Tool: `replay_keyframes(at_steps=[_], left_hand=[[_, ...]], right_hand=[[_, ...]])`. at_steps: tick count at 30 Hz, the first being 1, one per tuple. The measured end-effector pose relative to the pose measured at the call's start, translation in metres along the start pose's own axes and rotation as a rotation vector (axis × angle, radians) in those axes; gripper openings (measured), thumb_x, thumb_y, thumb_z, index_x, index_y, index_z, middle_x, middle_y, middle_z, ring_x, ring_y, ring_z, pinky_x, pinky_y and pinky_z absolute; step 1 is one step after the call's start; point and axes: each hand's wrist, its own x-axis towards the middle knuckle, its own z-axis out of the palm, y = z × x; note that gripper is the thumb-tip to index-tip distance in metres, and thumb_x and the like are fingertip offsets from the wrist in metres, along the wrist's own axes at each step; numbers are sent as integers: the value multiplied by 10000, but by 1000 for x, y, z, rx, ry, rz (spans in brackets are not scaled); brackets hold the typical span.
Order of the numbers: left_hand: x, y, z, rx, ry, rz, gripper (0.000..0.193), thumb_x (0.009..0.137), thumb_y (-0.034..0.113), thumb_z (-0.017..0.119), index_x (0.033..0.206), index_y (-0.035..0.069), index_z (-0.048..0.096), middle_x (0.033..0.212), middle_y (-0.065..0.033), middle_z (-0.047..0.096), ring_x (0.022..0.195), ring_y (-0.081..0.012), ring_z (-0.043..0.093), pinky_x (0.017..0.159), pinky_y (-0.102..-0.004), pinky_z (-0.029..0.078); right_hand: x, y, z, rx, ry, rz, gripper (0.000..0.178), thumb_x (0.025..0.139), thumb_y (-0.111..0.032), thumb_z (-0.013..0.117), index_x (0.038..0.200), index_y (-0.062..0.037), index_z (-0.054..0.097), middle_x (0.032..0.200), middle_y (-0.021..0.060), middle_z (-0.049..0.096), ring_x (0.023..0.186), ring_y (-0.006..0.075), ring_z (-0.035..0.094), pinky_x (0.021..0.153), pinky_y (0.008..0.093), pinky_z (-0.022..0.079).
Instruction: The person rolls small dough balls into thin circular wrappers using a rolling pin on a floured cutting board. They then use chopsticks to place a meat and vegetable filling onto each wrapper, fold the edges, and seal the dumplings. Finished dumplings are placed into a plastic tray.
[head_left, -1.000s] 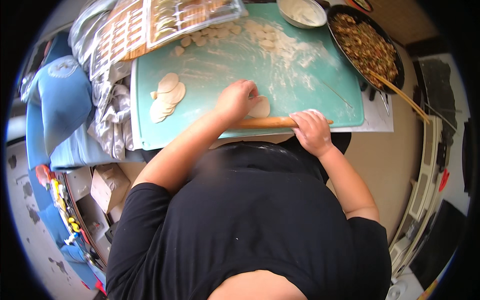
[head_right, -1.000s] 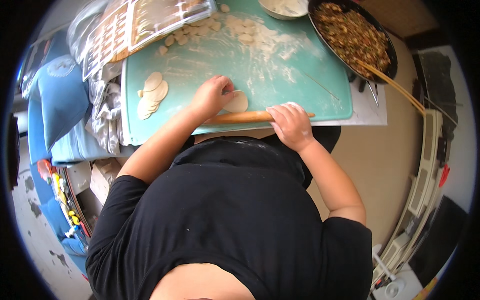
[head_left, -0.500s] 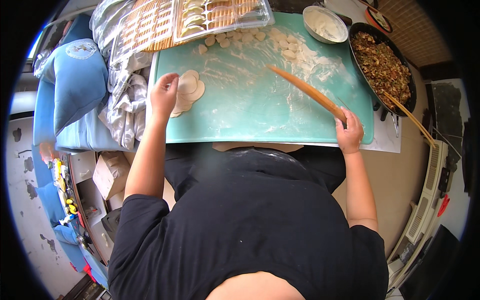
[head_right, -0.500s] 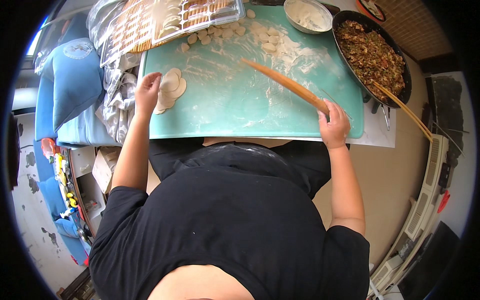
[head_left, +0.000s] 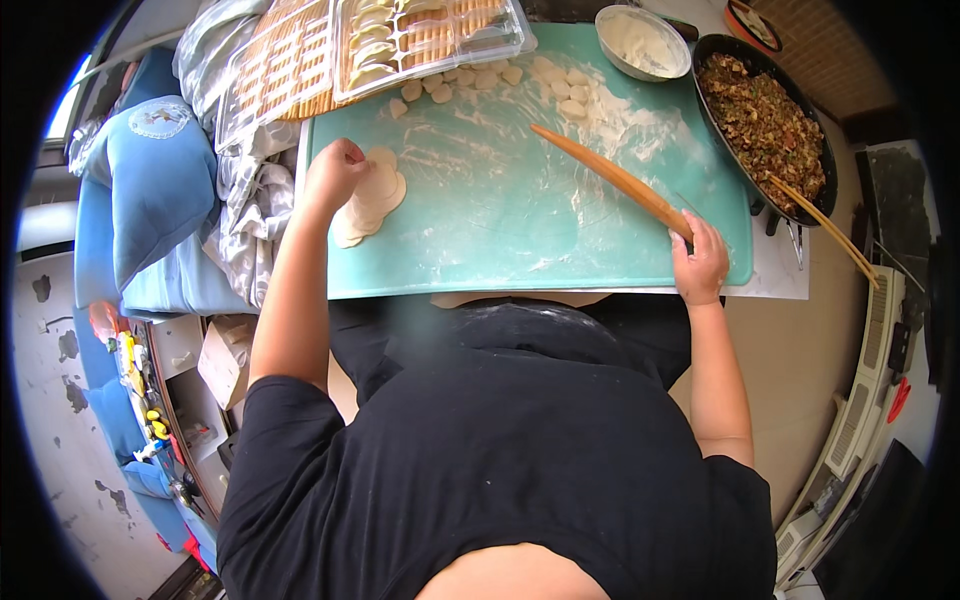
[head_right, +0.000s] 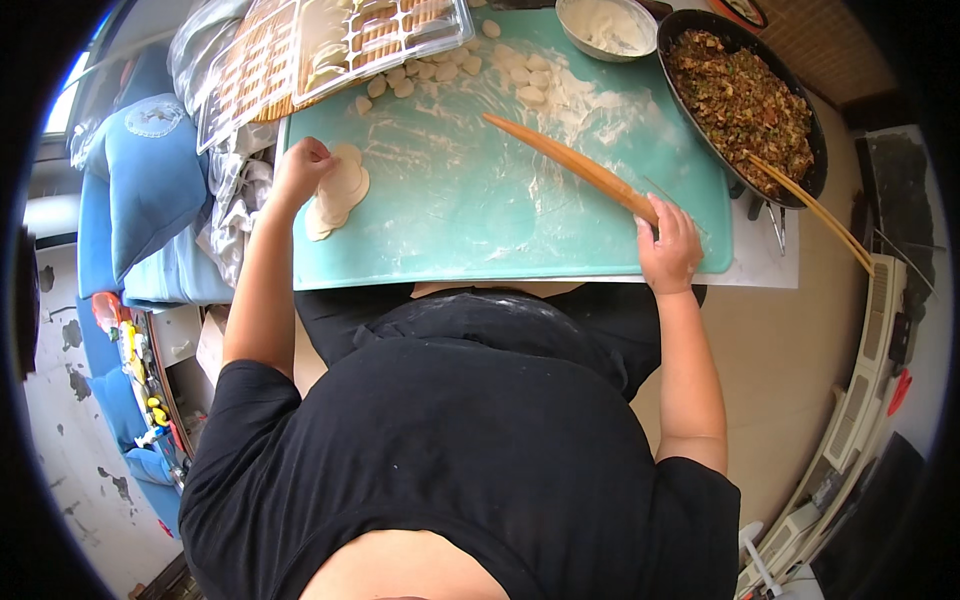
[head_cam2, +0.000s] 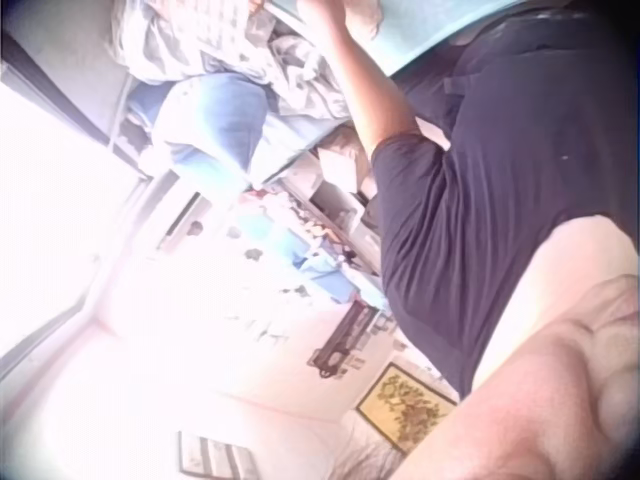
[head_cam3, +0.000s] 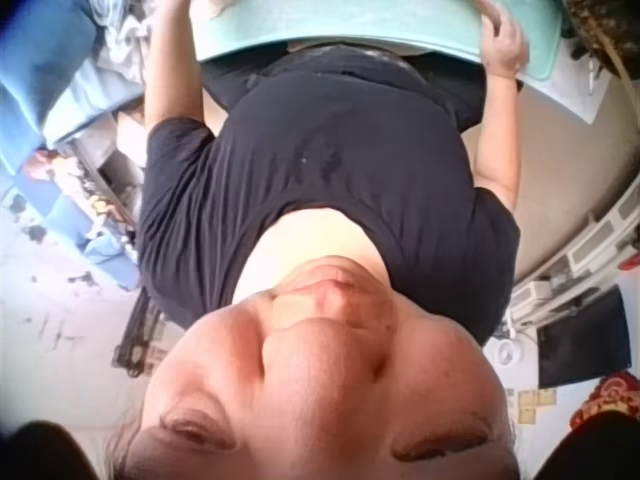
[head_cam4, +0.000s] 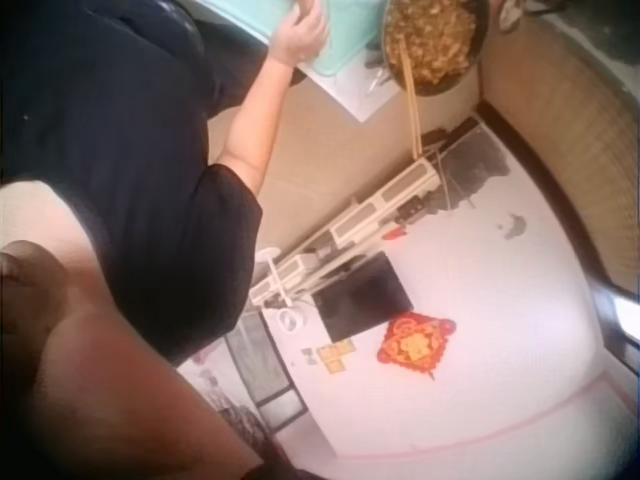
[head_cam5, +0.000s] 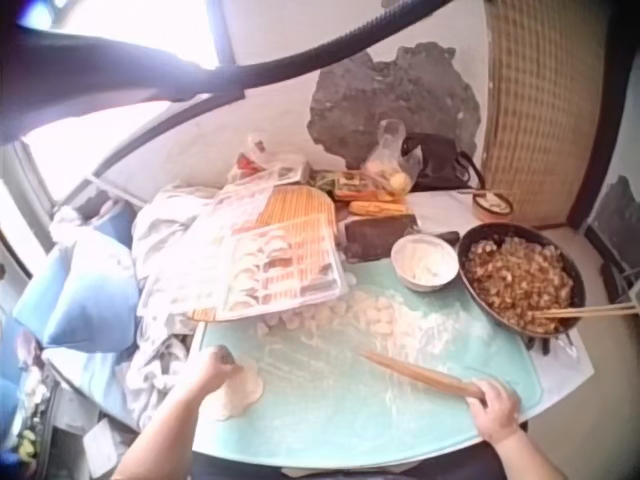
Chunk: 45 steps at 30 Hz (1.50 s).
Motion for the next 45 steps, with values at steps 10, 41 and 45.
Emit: replay_keyframes(at_steps=[10,41,45], left_hand=[[-21,-13,-5,-152,70,71,301,795,126,655,1058,6,571,861,-85,659,744,-150,619,681,-259,486],[-33,138,124,-541,-118,376,280,683,65,744,939,51,633,923,-80,637,864,-211,606,752,-316,494],[-39,125,114,-235,22,550,296,691,80,739,964,48,630,963,-90,625,891,-230,592,772,-331,485]], right_hand=[[0,-2,-1,-1,13,27,386,723,-79,678,1097,-100,585,1001,86,625,923,288,579,803,379,462],[3,2,-2,39,188,220,318,776,-123,661,1079,-83,575,959,109,618,880,304,579,754,384,468],[2,3,-1,59,155,257,322,784,-131,658,1095,-83,590,1008,119,621,917,303,586,799,371,466]])
